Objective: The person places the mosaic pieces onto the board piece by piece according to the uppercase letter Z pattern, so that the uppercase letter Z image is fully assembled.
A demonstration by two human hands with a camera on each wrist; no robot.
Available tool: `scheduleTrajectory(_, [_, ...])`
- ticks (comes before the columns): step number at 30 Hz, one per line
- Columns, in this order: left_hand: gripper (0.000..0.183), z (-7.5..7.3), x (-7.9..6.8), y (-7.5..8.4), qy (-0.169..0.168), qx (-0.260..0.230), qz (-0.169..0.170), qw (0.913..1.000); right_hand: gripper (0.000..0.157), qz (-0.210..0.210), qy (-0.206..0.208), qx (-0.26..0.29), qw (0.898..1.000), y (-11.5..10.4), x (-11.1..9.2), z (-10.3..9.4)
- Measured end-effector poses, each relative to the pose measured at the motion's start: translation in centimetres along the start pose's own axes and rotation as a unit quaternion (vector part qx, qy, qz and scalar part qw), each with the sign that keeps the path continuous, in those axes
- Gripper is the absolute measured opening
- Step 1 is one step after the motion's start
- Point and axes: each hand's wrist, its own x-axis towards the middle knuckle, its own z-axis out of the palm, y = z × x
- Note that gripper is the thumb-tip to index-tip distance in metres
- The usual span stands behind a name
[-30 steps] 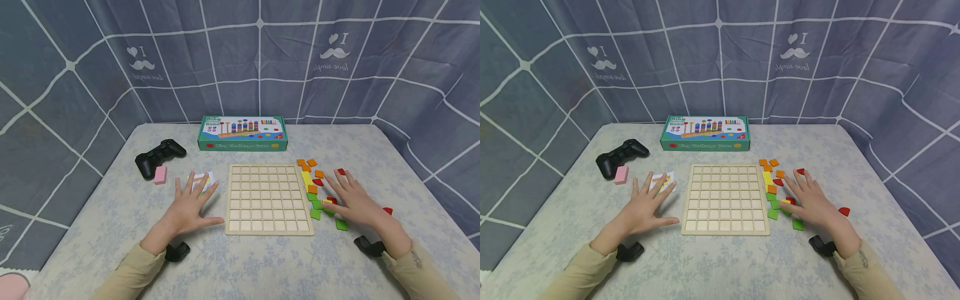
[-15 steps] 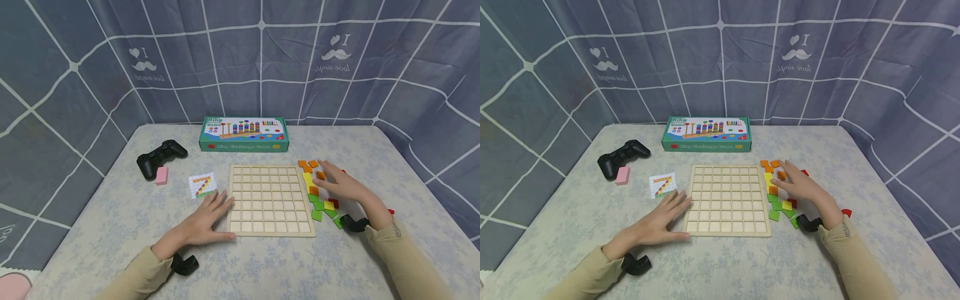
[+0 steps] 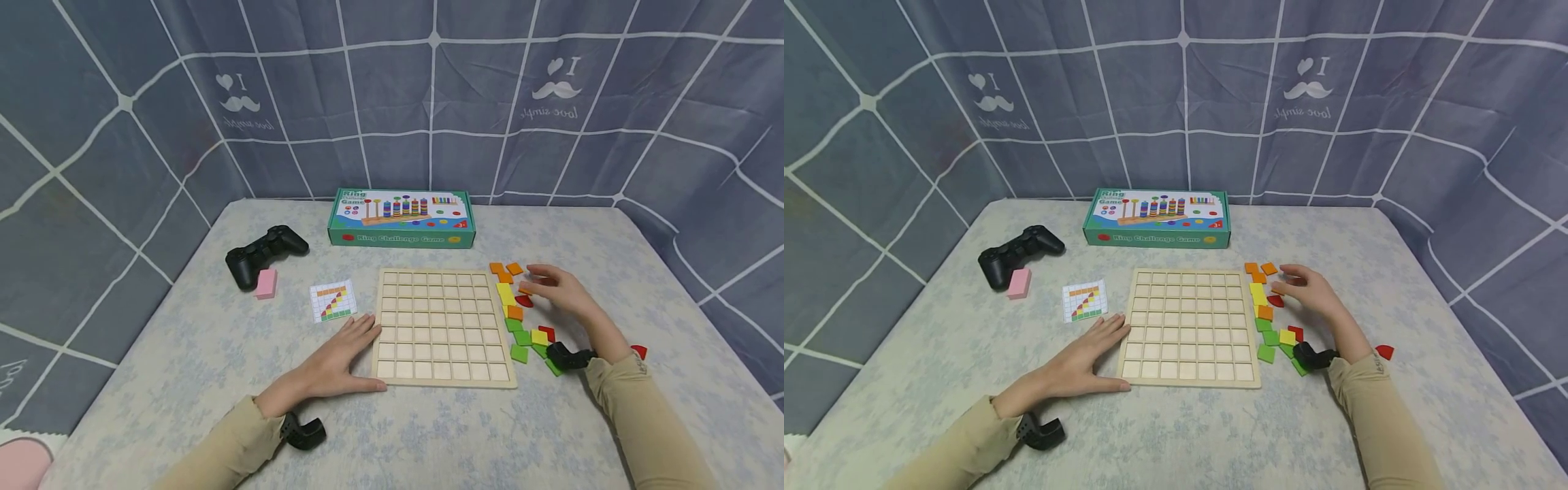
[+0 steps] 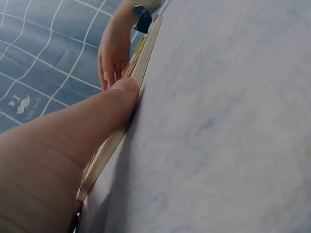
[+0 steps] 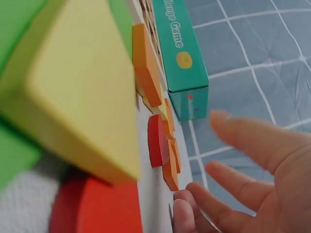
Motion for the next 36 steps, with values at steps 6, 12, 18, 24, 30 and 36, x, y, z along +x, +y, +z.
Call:
scheduleTrajectory(6, [0.097, -0.2, 0.0, -0.1, -0.002, 0.01, 0.002, 0.9999, 0.062, -0.014, 0.027, -0.013, 0.999, 0.6, 0.1, 0.3])
scheduleTrajectory(12, [0.097, -0.2, 0.1, -0.1, -0.005, 0.012, 0.002, 0.9999, 0.05, -0.023, 0.054, -0.047, 0.997, 1.1, 0.1, 0.5])
scheduleTrajectory(18, [0.098, -0.1, 0.1, -0.2, -0.005, 0.01, 0.0, 0.9999, 0.044, -0.014, 0.066, -0.056, 0.996, 1.1, 0.0, 0.5])
scheduleTrajectory(24, [0.097, -0.1, 0.1, -0.1, -0.004, 0.007, 0.0, 1.0, 0.042, -0.011, 0.071, -0.052, 0.996, 0.9, -0.1, 0.6])
scheduleTrajectory(30, [0.098, -0.2, 0.0, -0.2, -0.004, 0.009, -0.001, 1.0, 0.04, -0.004, 0.061, -0.021, 0.998, 0.3, -0.2, 0.5])
scheduleTrajectory(36, [0.098, -0.2, -0.1, -0.2, -0.004, 0.007, -0.006, 1.0, 0.044, 0.009, 0.044, 0.022, 0.999, -1.8, -0.1, 0.2])
